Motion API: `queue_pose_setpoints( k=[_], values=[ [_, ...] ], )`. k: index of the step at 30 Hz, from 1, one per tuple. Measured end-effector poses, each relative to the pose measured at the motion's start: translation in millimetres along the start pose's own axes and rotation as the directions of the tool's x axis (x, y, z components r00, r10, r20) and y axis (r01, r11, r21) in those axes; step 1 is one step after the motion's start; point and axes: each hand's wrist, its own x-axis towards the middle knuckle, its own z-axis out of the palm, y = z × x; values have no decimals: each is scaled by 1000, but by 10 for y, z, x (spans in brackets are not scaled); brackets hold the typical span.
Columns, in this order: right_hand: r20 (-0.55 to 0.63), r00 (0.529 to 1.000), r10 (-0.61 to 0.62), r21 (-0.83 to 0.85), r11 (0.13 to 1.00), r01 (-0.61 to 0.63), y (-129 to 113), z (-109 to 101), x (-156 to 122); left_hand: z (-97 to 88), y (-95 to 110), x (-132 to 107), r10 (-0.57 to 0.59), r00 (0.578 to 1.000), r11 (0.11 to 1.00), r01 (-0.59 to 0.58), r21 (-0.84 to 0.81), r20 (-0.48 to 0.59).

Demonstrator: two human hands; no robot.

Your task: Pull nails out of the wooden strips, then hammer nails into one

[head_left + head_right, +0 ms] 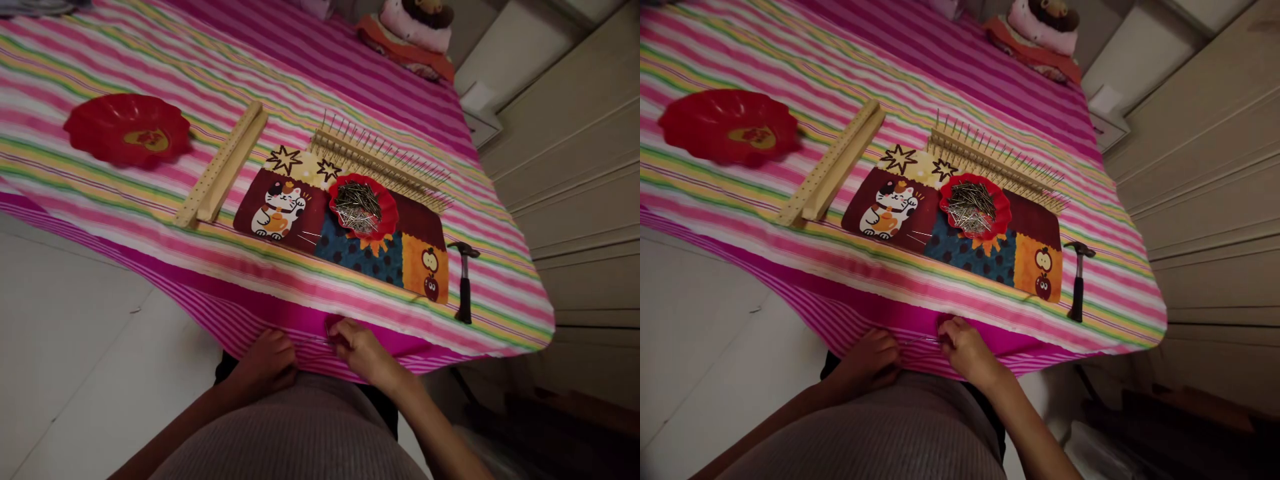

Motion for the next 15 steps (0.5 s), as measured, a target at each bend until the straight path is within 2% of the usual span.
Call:
queue_pose_setpoints(
  k=[3,5,9,13,15],
  values=[
    [21,996,81,-305,950,-71,10,189,4,-3,2,1,-2,1000,1000,2,-2,4],
    [25,994,107,-399,913,-88,4,275,33,-3,7,5,-12,1000,1000,12,3,6],
    [19,996,91,-427,901,-74,-11,374,77,-6,19,13,-12,1000,1000,13,25,-19],
    [-8,998,68,-427,902,-65,-60,341,85,-5,7,4,3,1000,1000,-3,25,-31],
    [3,1000,6,-410,912,-4,-108,314,107,1,-3,-5,6,1000,1000,-6,24,-23]
  ],
)
